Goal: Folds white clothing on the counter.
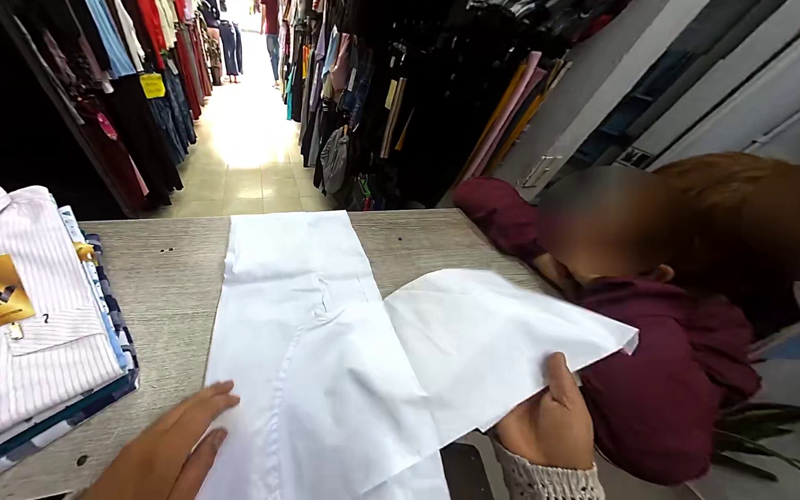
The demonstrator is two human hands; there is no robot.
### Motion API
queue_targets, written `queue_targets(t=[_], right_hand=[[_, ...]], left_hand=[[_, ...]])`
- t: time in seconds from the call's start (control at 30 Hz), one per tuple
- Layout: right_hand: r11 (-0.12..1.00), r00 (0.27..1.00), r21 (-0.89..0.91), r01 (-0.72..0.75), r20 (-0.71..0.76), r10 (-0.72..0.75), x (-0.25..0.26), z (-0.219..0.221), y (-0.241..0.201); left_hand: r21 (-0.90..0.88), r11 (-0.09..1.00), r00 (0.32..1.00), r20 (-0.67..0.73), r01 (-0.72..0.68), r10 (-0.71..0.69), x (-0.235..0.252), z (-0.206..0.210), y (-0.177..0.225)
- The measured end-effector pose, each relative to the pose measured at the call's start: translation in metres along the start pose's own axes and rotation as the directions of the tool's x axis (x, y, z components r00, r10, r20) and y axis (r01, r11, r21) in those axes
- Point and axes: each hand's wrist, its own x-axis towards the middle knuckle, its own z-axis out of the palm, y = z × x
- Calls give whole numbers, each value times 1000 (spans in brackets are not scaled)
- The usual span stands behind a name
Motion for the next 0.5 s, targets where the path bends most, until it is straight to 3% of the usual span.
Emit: queue_targets(t=[0.13,0.2,0.27,0.3,0.4,0.43,0.5], right_hand=[[999,999,44,31,26,-33,0,2,-2],[998,998,35,55,19,-56,-5,4,2],[993,993,-21,115,10,-115,-9,7,5],[986,988,-69,155,19,-154,-10,9,5],[901,971,-365,236,66,-228,-24,21,4],[838,967,-482,253,120,-223,-34,26,6],[687,903,-624,371,416,-110,-51,37,12]], left_hand=[[2,976,974,64,-219,218,68,20,33],[-49,993,943,312,-109,119,101,37,62],[-1,1000,822,570,15,-11,125,57,85],[23,1000,792,610,11,-23,130,72,88],[65,997,806,592,-36,-9,129,98,94],[80,996,792,610,-29,-26,129,99,97],[87,996,779,625,-9,-48,121,98,103]])
